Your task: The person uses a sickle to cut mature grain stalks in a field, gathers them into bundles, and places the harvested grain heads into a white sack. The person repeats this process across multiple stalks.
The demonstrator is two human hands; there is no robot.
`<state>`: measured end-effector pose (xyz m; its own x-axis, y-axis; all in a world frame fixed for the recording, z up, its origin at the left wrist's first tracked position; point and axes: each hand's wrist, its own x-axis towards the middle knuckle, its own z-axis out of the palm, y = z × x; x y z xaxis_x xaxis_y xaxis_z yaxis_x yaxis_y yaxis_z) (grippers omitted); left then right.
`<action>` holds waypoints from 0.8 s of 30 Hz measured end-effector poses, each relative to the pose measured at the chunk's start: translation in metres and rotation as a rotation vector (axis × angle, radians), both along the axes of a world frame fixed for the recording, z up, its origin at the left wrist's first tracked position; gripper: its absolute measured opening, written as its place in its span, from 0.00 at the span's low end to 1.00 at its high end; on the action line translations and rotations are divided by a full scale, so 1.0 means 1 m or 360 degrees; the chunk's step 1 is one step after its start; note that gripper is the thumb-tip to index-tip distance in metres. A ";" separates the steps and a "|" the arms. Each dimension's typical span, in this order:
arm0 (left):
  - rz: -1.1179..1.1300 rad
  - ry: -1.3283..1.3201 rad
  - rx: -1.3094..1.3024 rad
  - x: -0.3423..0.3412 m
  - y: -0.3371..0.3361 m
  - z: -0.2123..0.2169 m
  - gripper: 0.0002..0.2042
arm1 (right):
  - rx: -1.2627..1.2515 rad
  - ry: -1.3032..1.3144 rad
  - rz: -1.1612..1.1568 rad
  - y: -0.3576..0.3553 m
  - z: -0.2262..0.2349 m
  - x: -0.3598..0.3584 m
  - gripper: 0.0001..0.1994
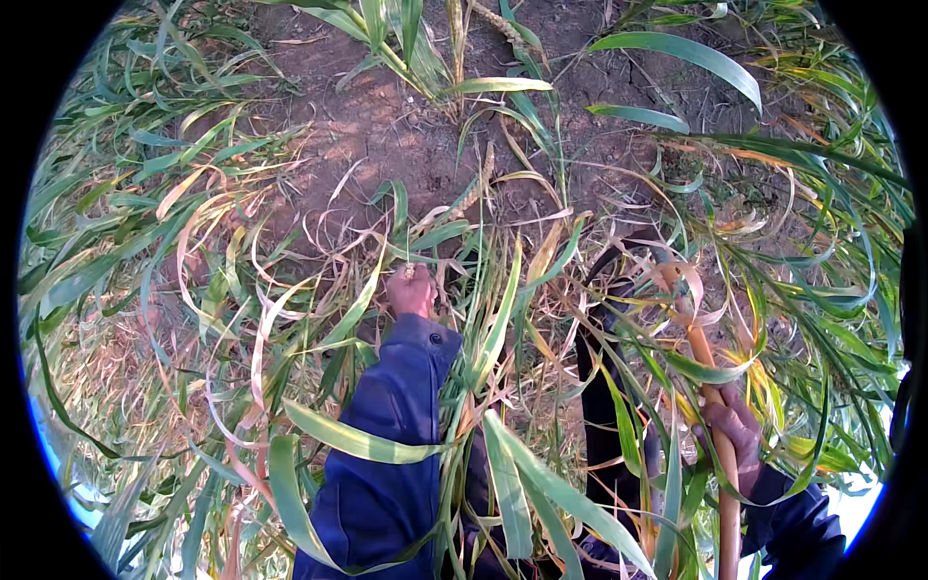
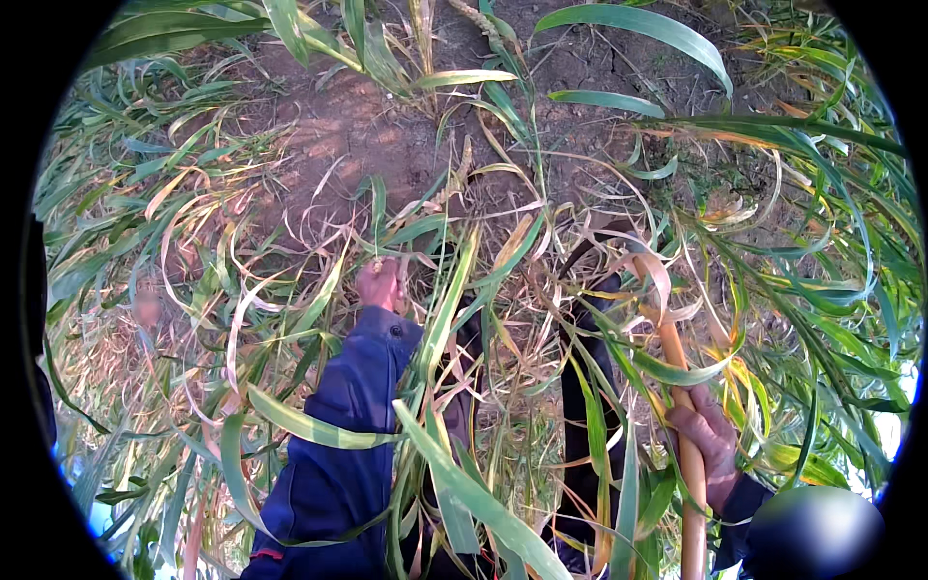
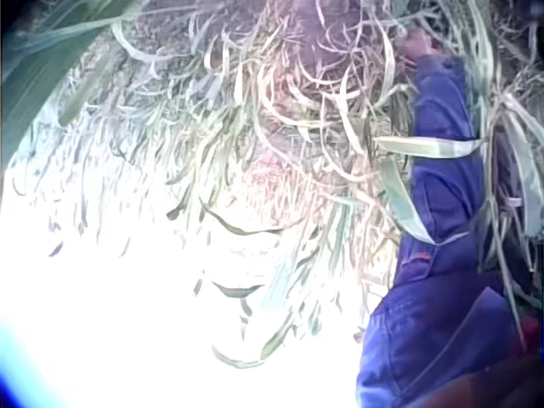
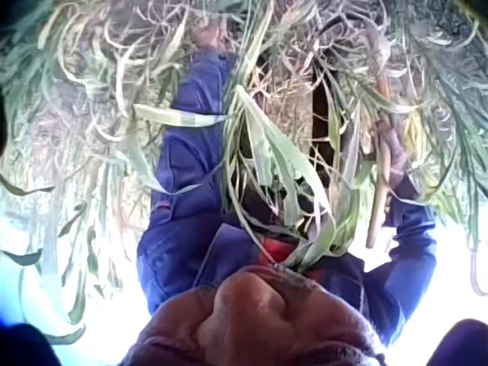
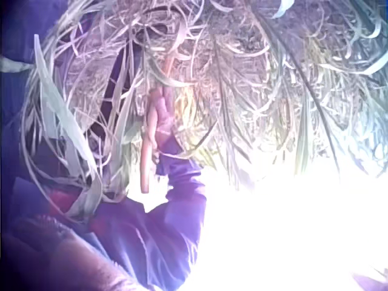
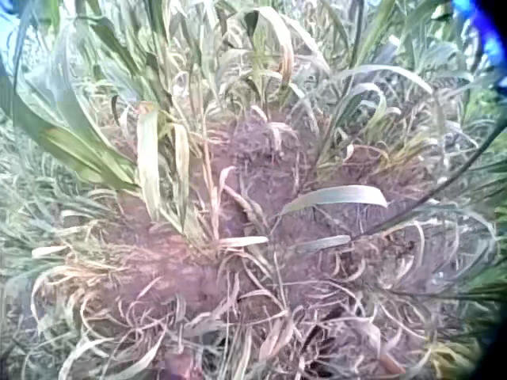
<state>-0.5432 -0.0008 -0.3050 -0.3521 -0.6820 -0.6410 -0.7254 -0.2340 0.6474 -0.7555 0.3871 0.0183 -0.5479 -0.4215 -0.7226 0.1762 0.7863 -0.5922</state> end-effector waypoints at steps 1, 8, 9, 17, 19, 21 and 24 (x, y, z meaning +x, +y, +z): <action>-0.0521 0.0051 -0.0542 -0.002 0.005 -0.041 0.07 | 0.0082 -0.0013 -0.0042 -0.003 -0.002 0.005 0.18; -0.0095 -0.0110 0.0256 -0.086 -0.017 -0.119 0.07 | -0.0234 -0.0694 -0.1519 0.054 -0.068 0.061 0.29; 0.0056 -0.0147 0.0533 -0.073 -0.027 -0.148 0.08 | -0.0225 -0.0633 -0.1469 0.055 -0.075 0.066 0.29; 0.0498 0.0002 0.1490 -0.076 -0.009 -0.167 0.19 | 0.0220 -0.0471 -0.1165 0.026 -0.097 0.060 0.23; 0.0694 0.0511 0.1588 -0.039 -0.024 -0.207 0.16 | 0.0169 -0.0470 -0.1095 0.021 -0.108 0.051 0.22; 0.0664 0.0462 0.1456 -0.042 -0.003 -0.198 0.15 | 0.0205 -0.0383 -0.1072 0.017 -0.101 0.050 0.21; 0.0594 0.0338 0.1145 -0.030 0.029 -0.140 0.15 | 0.0178 -0.0268 -0.0989 0.011 -0.080 0.038 0.19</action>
